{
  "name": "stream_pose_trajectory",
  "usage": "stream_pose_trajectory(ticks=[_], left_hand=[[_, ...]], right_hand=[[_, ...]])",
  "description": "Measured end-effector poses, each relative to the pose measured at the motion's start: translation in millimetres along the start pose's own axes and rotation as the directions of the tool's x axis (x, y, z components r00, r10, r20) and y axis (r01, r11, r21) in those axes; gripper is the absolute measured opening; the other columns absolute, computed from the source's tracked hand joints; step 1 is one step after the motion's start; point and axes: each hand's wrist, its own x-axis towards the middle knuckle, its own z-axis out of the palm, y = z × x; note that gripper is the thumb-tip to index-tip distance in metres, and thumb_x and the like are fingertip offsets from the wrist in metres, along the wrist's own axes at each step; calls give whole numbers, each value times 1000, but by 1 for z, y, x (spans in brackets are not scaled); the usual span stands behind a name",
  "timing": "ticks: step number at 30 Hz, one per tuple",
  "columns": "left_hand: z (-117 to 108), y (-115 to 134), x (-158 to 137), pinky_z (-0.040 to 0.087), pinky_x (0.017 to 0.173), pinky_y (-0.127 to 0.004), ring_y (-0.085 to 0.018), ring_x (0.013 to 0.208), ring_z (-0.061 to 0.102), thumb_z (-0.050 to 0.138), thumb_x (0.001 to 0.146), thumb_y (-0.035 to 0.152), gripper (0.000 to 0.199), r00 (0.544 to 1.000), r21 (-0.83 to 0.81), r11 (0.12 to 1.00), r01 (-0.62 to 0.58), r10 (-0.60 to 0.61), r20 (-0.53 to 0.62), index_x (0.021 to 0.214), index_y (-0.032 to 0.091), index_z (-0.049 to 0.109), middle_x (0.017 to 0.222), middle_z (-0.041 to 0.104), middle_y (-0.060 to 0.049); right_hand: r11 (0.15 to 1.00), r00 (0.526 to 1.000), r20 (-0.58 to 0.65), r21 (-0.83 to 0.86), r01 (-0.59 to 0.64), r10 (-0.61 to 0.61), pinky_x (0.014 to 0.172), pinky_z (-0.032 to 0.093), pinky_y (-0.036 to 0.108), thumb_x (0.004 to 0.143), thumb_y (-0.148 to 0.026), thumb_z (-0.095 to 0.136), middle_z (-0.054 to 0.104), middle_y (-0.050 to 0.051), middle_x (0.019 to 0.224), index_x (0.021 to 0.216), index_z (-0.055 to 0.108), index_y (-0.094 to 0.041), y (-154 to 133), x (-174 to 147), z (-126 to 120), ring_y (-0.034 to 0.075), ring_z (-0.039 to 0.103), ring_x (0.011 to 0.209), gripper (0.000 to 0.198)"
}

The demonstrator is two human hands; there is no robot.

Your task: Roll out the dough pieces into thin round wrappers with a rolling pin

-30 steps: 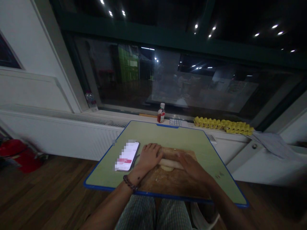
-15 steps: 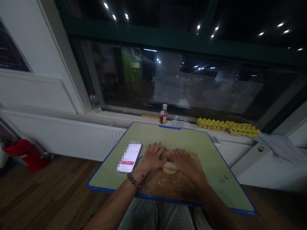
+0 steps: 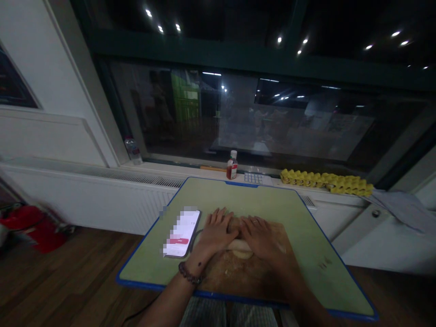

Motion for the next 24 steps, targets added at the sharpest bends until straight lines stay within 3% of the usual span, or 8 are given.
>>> stream_pose_trajectory(ticks=[4,9,12,15,18,24], left_hand=[[1,2,-2,14,120,-50,-29,149,20,39,95,52,59,1000,18,1000,-12,13,-10,147,23,44,159,32,-8],[10,-3,-4,14,120,-51,-27,148,23,42,95,49,53,994,56,995,-78,82,-75,143,28,49,157,38,-4],[12,-6,-3,17,119,-55,-27,148,25,41,96,49,53,993,81,993,-90,96,-70,144,27,48,156,38,-5],[12,-8,-4,19,119,-56,-28,148,25,43,96,48,51,981,93,992,-87,102,-165,141,27,51,156,38,-6],[12,-10,-7,20,119,-56,-30,147,27,48,95,44,47,953,119,988,-103,132,-271,137,25,56,156,39,-7],[23,-12,-14,28,116,-58,-33,142,36,52,94,40,43,918,164,982,-88,144,-371,132,24,61,149,49,-8]], right_hand=[[1000,1000,-17,17,-19,19,111,34,49,97,-15,39,59,11,138,130,59,-21,-5,-3,-4,28,49,131,40],[983,984,-37,68,-172,174,112,34,50,98,-20,38,60,7,138,132,59,-25,-15,-6,-6,29,49,133,40],[971,968,-114,105,-213,224,114,32,48,100,-28,38,62,5,135,126,64,-26,-18,-5,-4,27,50,132,36],[954,931,-223,143,-262,289,112,37,44,100,-35,39,64,4,133,124,65,-28,-16,-8,-2,24,53,129,36],[962,922,-275,103,-252,271,106,44,44,99,-30,39,66,5,130,123,66,-28,-10,-18,1,25,57,125,36],[986,964,-234,-74,-146,125,104,45,48,91,-22,50,61,8,137,128,63,-26,-3,-39,13,29,56,125,39]])
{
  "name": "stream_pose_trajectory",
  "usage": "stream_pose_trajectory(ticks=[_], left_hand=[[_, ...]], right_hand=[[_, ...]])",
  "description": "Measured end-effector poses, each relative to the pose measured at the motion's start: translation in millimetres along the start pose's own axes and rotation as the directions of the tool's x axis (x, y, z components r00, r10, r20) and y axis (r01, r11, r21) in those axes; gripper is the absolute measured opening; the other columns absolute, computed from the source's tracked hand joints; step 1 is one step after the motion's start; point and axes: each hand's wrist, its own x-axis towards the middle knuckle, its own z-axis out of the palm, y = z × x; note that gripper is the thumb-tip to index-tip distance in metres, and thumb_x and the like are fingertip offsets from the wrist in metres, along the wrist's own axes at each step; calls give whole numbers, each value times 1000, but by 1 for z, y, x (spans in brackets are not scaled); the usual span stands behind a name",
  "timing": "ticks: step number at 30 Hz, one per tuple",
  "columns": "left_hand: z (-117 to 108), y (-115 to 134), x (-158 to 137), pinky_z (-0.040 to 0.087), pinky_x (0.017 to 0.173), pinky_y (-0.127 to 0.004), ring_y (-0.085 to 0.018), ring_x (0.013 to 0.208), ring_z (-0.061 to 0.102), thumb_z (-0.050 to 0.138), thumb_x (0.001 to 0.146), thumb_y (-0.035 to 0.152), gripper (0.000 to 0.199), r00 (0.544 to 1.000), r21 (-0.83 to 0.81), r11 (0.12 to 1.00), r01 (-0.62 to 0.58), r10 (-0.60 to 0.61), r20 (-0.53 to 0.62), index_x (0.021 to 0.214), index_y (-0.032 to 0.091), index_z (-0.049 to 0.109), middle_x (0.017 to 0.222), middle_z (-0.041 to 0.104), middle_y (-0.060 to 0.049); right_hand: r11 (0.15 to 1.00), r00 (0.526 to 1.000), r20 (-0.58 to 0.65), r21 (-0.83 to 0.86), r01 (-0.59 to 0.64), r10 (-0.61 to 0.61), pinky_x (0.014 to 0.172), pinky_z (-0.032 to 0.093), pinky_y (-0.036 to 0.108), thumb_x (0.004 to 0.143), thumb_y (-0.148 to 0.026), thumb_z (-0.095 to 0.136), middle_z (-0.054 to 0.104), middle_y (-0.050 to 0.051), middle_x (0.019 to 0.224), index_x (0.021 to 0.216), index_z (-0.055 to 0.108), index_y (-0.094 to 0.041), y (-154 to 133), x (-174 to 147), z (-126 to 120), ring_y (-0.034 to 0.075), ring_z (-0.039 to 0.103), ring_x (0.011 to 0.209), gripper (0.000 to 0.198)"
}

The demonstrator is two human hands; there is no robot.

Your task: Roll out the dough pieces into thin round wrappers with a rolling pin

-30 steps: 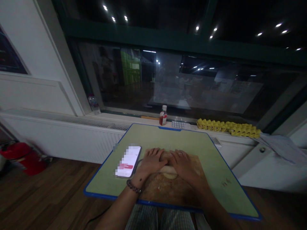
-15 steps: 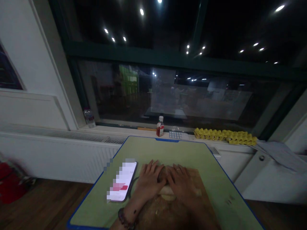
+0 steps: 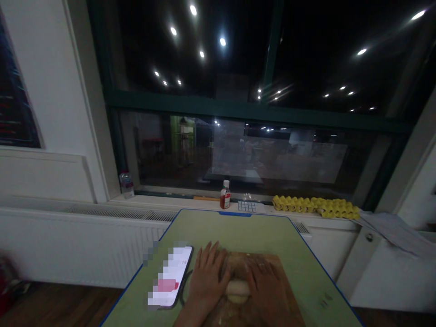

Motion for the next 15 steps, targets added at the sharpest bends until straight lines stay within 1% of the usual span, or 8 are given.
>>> stream_pose_trajectory(ticks=[3,6,8,12,15], left_hand=[[5,1,-5,32,114,-58,-32,139,42,50,95,42,43,1000,-5,1000,-22,22,-20,133,23,61,145,54,-8],[7,1,-11,34,113,-57,-32,136,45,49,96,42,44,997,1,999,-44,44,-63,133,22,60,143,56,-7],[7,1,-15,35,113,-55,-31,135,46,50,95,41,44,994,1,998,-60,60,-91,134,22,60,142,56,-7],[5,2,-23,36,113,-55,-31,134,48,54,94,39,43,988,-19,996,-88,85,-125,134,24,60,142,56,-6],[3,2,-23,35,114,-55,-30,135,47,53,95,39,44,986,-37,993,-115,110,-123,136,26,58,144,55,-5]], right_hand=[[1000,999,-42,4,17,-16,105,45,47,90,-26,53,59,8,139,127,63,-26,-4,-6,7,29,55,127,38],[1000,993,-114,4,-24,25,104,46,45,93,-20,47,62,7,135,125,65,-24,-7,-11,15,26,58,123,37],[1000,990,-141,-3,-22,22,103,47,45,93,-18,46,64,7,133,124,65,-25,-7,-15,19,26,59,122,37],[999,989,-143,11,44,-42,100,49,47,92,-28,50,64,6,133,122,66,-28,-2,-26,26,28,60,122,34],[999,991,-121,8,50,-49,99,51,42,92,-29,50,65,6,132,124,65,-28,1,-28,28,26,62,119,35]])
